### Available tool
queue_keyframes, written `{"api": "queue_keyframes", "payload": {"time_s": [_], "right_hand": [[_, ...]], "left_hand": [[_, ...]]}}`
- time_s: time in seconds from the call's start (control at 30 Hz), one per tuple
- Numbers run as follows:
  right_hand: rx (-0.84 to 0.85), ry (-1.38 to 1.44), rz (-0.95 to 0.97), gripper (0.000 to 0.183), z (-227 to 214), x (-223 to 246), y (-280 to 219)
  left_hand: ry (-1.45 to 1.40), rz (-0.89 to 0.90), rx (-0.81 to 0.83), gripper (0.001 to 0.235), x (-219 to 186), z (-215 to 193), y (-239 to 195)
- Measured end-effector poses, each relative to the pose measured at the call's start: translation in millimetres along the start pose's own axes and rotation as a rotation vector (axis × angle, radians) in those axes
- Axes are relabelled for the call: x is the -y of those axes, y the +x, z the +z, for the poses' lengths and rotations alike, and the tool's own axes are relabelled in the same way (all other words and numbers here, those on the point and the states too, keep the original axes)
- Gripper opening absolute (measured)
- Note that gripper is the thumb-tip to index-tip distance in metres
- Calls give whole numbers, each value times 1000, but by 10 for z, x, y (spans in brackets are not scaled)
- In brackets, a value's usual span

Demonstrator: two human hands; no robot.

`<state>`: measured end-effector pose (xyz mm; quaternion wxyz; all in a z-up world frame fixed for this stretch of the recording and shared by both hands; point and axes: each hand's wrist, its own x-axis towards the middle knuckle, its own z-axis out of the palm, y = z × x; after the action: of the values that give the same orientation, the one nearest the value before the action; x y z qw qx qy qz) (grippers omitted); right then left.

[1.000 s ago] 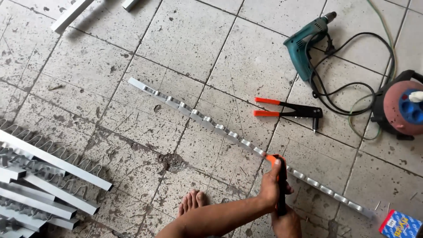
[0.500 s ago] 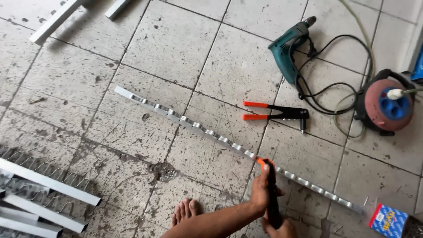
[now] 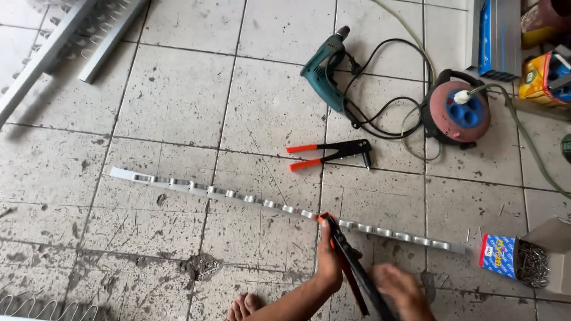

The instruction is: Using a manual rivet gun to attach rivets to a long metal strip on the floor.

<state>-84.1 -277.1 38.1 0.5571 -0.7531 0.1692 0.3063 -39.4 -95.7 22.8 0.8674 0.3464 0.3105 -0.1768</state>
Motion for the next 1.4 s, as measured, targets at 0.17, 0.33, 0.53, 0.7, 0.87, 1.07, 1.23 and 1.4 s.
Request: {"api": "queue_keyframes", "payload": {"time_s": [0.17,0.33,0.53,0.7,0.87,1.07,1.23,1.4], "right_hand": [[9,-447,-21,20,602,-635,193],[-146,-594,-40,14,762,-472,156],[-84,-970,207,35,569,-35,16],[100,83,-46,43,-6,129,-92],[48,-529,188,51,593,-37,-58],[-177,-703,-14,24,712,-632,154],[-296,-881,125,29,629,-469,211],[46,-157,338,80,-28,537,-286]], "left_hand": [[7,50,-4,69,180,-97,50],[26,1,-52,55,150,-64,10],[46,2,-66,60,178,-73,37],[-1,18,73,93,79,-49,50],[84,-12,-24,84,131,-43,-27],[-45,20,-41,53,175,-87,-38],[-38,33,-16,55,144,-65,12],[25,63,40,78,81,-40,-14]]}}
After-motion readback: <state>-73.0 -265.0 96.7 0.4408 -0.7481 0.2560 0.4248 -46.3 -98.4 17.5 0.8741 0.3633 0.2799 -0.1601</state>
